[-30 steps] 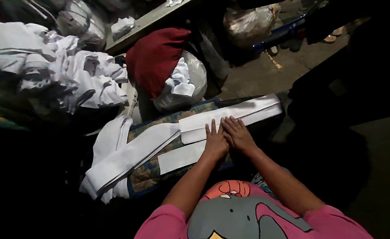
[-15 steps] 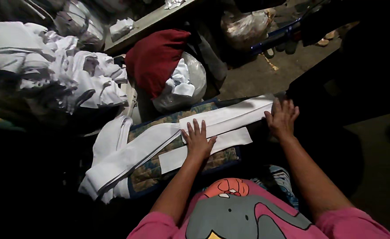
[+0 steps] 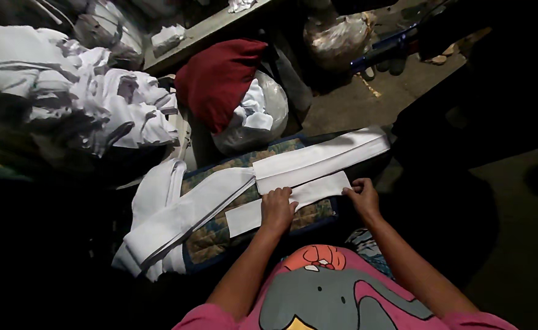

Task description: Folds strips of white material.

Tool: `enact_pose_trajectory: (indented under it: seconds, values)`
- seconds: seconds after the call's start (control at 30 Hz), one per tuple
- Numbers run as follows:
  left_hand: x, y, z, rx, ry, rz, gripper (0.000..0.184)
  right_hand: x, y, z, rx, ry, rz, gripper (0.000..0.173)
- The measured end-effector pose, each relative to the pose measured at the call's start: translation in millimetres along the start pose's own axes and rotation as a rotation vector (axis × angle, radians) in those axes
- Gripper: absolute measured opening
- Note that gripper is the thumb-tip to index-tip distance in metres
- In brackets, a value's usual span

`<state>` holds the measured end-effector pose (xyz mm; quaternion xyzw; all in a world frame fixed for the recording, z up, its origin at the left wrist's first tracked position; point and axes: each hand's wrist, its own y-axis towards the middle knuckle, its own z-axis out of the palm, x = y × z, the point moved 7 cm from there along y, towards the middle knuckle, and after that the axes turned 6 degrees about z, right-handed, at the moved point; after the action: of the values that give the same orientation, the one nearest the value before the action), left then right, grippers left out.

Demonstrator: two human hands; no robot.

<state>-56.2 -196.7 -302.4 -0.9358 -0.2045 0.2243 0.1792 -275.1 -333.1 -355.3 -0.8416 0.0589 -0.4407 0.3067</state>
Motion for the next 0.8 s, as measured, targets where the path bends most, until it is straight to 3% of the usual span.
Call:
enact_pose_trajectory:
  seconds: [0.23, 0.43, 0.57, 0.67, 0.8]
  values:
    - [-2, -9, 0, -0.065, 0.014, 0.207, 0.019, 5, -15, -5, -0.005, 0.132, -0.14, 0.044]
    - [1, -23, -9, -0.236, 0.038, 0.24, 0.023, 12, -24, -19, -0.026, 0.036, -0.24, 0.041]
    - [-2, -32, -13, -0.31, -0.002, 0.412, 0.016, 13, -28, -18, -0.011, 0.037, -0.263, 0.031]
    - [-5, -39, -7, -0.256, -0.014, 0.468, 0.017, 11, -29, -17, -0.006, 0.104, -0.229, 0.026]
    - [1, -50, 4, -0.048, 0.006, 0.342, 0.023, 17, -31, -18, -0.005, 0.122, -0.286, 0.026]
